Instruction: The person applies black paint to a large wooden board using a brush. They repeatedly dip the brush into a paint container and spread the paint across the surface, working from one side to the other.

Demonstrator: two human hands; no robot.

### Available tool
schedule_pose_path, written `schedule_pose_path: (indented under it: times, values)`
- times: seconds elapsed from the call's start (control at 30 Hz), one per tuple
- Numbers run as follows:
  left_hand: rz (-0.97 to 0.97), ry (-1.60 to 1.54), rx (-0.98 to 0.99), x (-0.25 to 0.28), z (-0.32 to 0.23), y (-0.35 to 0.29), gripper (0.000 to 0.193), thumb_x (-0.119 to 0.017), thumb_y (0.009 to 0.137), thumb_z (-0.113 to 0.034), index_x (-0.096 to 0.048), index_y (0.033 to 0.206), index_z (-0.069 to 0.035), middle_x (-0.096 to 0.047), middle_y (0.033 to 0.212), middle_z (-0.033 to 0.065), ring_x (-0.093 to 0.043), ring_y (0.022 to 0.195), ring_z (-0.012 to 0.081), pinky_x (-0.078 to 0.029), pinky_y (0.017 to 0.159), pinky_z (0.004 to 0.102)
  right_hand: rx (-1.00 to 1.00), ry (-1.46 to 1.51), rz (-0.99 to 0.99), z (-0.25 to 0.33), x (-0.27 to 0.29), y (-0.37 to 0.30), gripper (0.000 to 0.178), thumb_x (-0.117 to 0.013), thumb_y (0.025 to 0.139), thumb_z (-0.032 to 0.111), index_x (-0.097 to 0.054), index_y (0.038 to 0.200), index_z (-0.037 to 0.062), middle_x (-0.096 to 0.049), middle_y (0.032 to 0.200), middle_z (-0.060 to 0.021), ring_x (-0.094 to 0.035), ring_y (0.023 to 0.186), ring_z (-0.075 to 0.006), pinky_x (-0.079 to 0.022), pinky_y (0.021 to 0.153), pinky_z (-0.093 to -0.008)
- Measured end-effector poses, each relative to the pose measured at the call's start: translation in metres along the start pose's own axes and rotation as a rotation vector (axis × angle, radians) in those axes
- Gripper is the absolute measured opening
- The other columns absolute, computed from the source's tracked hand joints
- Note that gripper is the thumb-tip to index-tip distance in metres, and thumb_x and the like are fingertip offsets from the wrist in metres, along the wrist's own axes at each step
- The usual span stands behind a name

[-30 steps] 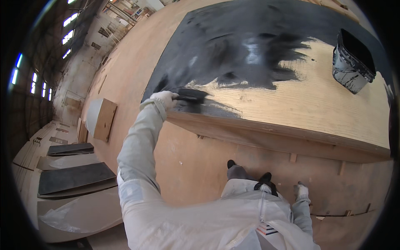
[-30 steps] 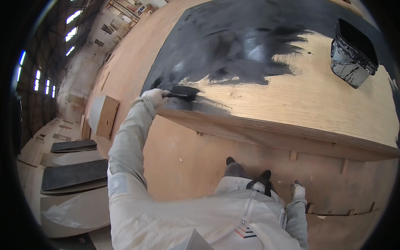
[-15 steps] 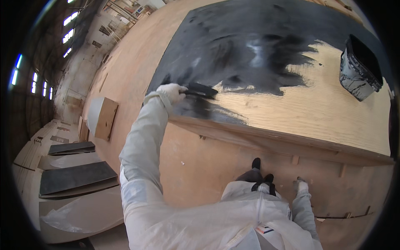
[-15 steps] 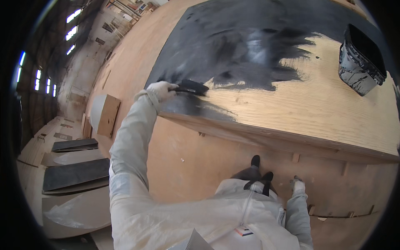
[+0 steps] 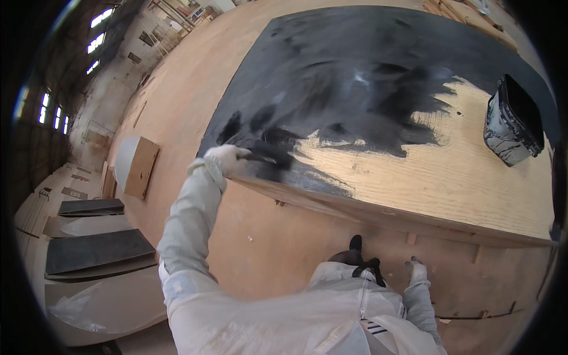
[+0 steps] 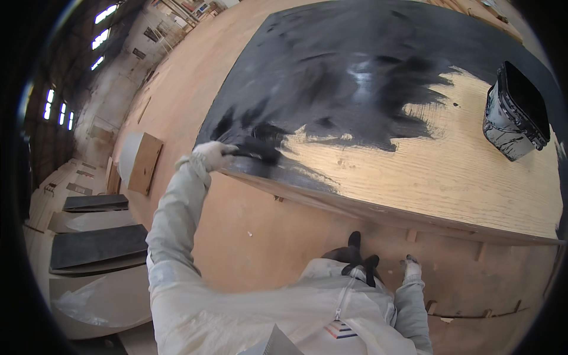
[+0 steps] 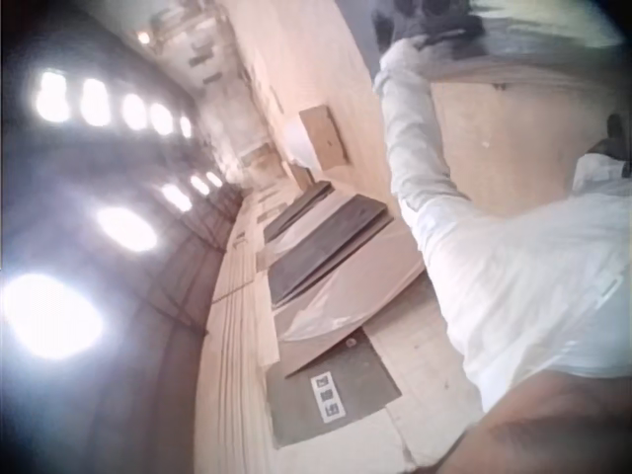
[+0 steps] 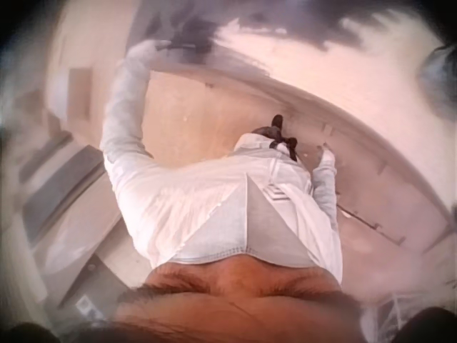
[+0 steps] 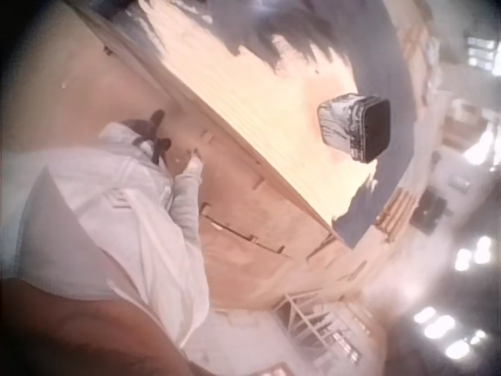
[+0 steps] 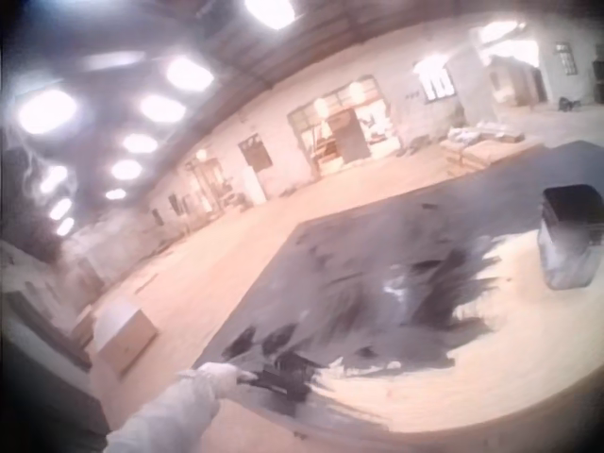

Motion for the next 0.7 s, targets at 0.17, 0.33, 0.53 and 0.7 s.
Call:
schedule_pose_path:
  times: [0.17, 0.33, 0.53, 0.7]
  values:
    - [-0.158, 0.134, -0.234, -0.021, -0.013, -0.009, 0.049, -0.069, 0.095, -0.039, -0.071, 0.141, -0.025, -0.077, 0.124, 0.0119, -0.074, 0.114, 0.0319, -0.057, 0.099, 0.0410, -0.096, -0.054, 0.015, -0.013, 0.013, -0.014, 0.028, -0.064, 0.101, 0.033, -0.072, 0.121, 0.0141, -0.072, 0.111, -0.0118, -0.070, 0.096, -0.0262, -0.057, 0.075, -0.0425]
    - [-0.076, 0.055, -0.061, -0.019, -0.019, -0.017, 0.045, -0.064, 0.097, -0.036, -0.070, 0.141, -0.027, -0.078, 0.116, 0.0125, -0.075, 0.107, 0.0342, -0.059, 0.094, 0.0450, -0.253, 0.111, 0.064, -0.016, 0.010, -0.003, 0.027, -0.063, 0.099, 0.030, -0.071, 0.123, 0.0199, -0.072, 0.118, -0.0122, -0.068, 0.102, -0.0269, -0.056, 0.074, -0.0443]
    - [-0.041, 0.100, -0.205, -0.035, -0.145, -0.084, 0.041, -0.059, 0.101, -0.034, -0.065, 0.140, -0.027, -0.079, 0.106, 0.0147, -0.076, 0.101, 0.0363, -0.059, 0.089, 0.0508, -0.224, 0.221, 0.381, -0.035, 0.011, 0.070, 0.027, -0.062, 0.097, 0.028, -0.071, 0.121, 0.0181, -0.073, 0.112, -0.0137, -0.070, 0.095, -0.0263, -0.055, 0.069, -0.0460]
    - [-0.225, -0.093, 0.109, -0.064, -0.048, -0.041, 0.041, -0.063, 0.100, -0.038, -0.069, 0.139, -0.024, -0.079, 0.117, 0.0119, -0.073, 0.114, 0.0341, -0.057, 0.098, 0.0467, -0.135, 0.077, 0.187, 0.022, -0.008, 0.030, 0.028, -0.066, 0.096, 0.027, -0.071, 0.120, 0.0128, -0.073, 0.097, -0.0139, -0.070, 0.083, -0.0285, -0.056, 0.068, -0.0450]
Point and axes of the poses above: each hand's wrist, its own y-axis towards the middle knuckle, its own x-axis out of the back of the hand, z = x × y, the point moved 2 cm from there along y, towards the middle knuckle
